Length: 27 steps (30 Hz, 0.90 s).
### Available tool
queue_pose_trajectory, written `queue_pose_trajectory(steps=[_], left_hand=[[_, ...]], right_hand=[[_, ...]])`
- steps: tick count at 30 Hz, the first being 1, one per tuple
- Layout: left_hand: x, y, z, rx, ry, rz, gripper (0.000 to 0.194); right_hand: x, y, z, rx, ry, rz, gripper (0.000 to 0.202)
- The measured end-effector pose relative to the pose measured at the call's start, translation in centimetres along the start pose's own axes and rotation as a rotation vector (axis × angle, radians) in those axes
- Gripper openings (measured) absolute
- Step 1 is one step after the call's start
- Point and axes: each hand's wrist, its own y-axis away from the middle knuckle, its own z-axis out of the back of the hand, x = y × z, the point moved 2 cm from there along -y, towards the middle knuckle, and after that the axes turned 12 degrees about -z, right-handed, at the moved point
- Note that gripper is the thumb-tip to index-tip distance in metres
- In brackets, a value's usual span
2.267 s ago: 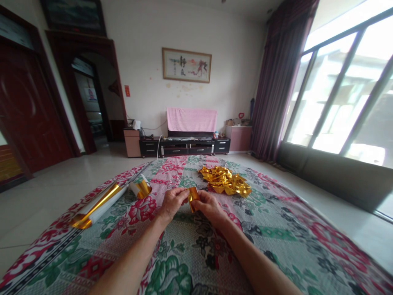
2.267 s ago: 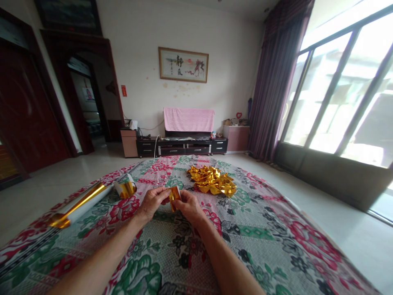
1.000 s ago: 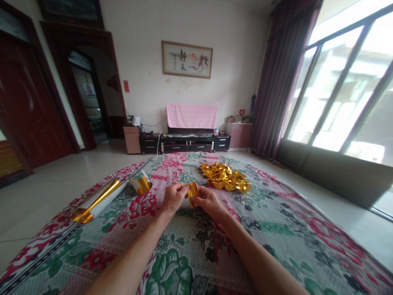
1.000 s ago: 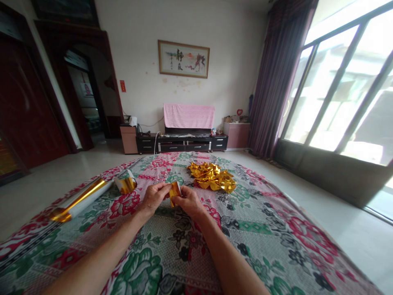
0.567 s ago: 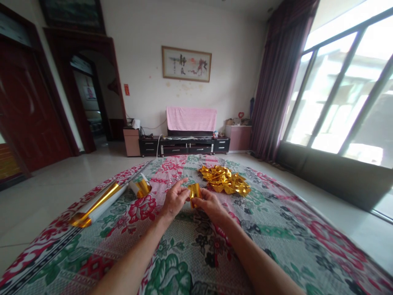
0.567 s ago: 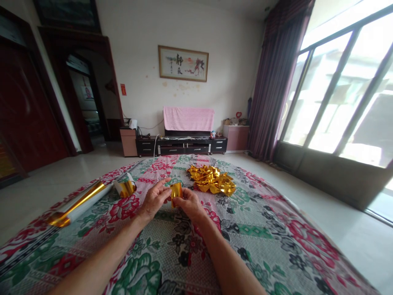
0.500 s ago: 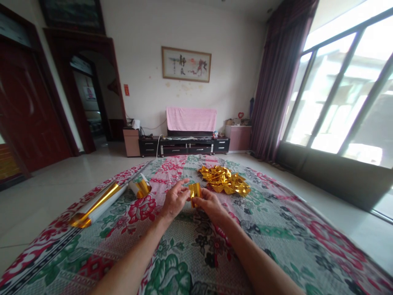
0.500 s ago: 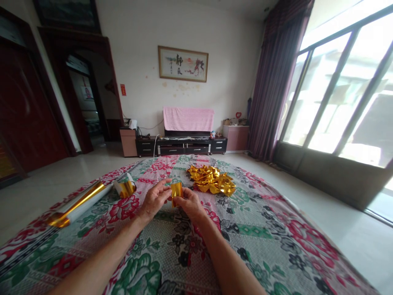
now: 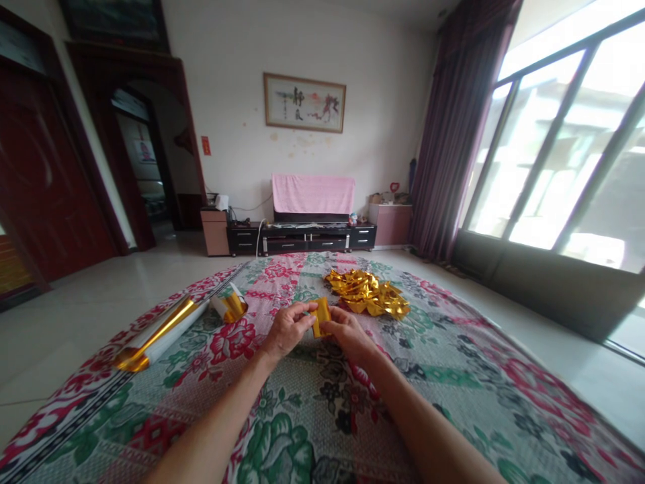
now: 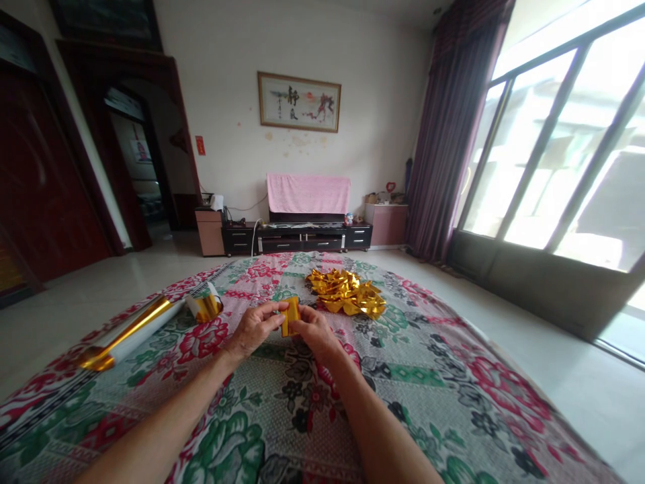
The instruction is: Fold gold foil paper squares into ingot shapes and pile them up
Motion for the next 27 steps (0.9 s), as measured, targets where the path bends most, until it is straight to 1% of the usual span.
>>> queue_pose_trajectory(steps=[4, 11, 20, 27], left_hand=[[0.36, -0.05, 0.01, 0.007, 0.010, 0.010, 0.035], [0.83, -0.09, 0.06, 0.003, -0.011, -0.014, 0.034], [0.71, -0.05, 0.12, 0.029, -0.116, -0.099, 0.031], [0.66, -0.09, 0.05, 0.033, -0.203, -0.167, 0.029]], right_hand=[[-0.08, -0.03, -0.06, -0.016, -0.006, -0.004, 0.031], [-0.22, -0.12, -0.21, -0.023, -0.022, -0.002, 0.029], [-0.10, -0.02, -0.25, -0.025, -0.004, 0.002, 0.028], [-0.12, -0.01, -0.12, 0.014, -0.002, -0.004, 0.030]])
